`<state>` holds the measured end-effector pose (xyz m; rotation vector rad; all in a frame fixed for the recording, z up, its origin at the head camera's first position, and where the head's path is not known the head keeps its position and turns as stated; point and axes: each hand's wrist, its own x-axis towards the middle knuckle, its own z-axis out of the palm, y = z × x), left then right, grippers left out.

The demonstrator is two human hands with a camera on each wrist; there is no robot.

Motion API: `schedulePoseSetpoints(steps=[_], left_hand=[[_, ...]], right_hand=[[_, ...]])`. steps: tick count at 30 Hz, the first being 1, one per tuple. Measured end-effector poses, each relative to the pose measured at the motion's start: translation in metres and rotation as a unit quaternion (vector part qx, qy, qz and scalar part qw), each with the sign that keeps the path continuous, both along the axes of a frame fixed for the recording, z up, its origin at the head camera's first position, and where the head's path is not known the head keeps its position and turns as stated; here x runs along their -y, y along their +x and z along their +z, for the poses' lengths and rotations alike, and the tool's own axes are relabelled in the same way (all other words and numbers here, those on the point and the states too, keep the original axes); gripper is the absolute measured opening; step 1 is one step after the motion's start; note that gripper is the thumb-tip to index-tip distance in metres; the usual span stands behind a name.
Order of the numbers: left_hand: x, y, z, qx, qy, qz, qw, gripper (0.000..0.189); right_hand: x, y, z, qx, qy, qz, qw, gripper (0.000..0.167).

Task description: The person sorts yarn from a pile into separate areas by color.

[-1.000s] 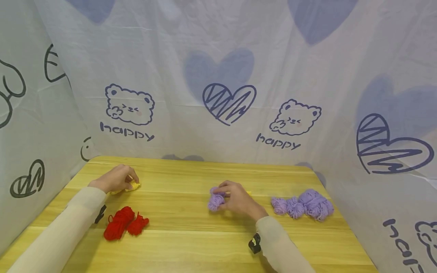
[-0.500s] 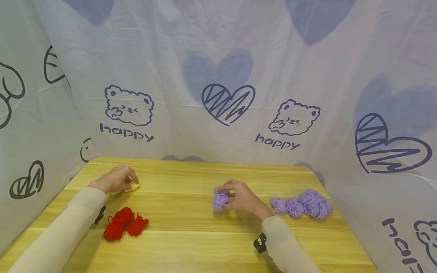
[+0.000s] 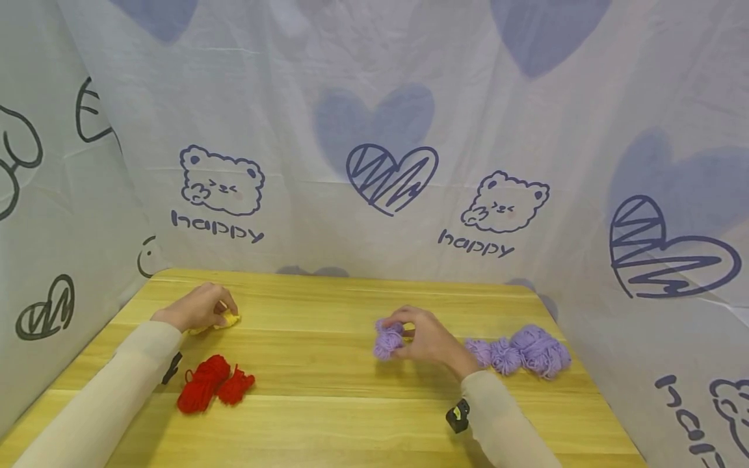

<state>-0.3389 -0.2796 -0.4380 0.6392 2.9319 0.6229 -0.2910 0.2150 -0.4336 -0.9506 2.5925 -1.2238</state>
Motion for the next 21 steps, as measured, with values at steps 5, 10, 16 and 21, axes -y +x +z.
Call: schedulePoseSetpoints(steps=[5, 10, 16, 21], left_hand=[[0.000, 0.000, 0.000, 0.004, 0.000, 0.002, 1.0000, 0.022], [0.000, -0.001, 0.000, 0.006, -0.004, 0.003, 1.0000, 0.023], [0.000, -0.001, 0.000, 0.002, -0.006, 0.002, 1.0000, 0.023], [0.000, -0.001, 0.000, 0.004, -0.005, 0.003, 1.0000, 0.023]], right_hand=[[-0.010, 0.000, 0.003, -0.004, 0.008, -0.003, 1.0000, 0.053], [-0.021, -0.001, 0.005, -0.019, 0.007, -0.006, 0.9998, 0.053], [-0.032, 0.001, 0.007, -0.003, -0.003, -0.019, 0.9998, 0.053], [-0.039, 0.004, 0.010, -0.001, 0.004, -0.039, 0.9992, 0.052]])
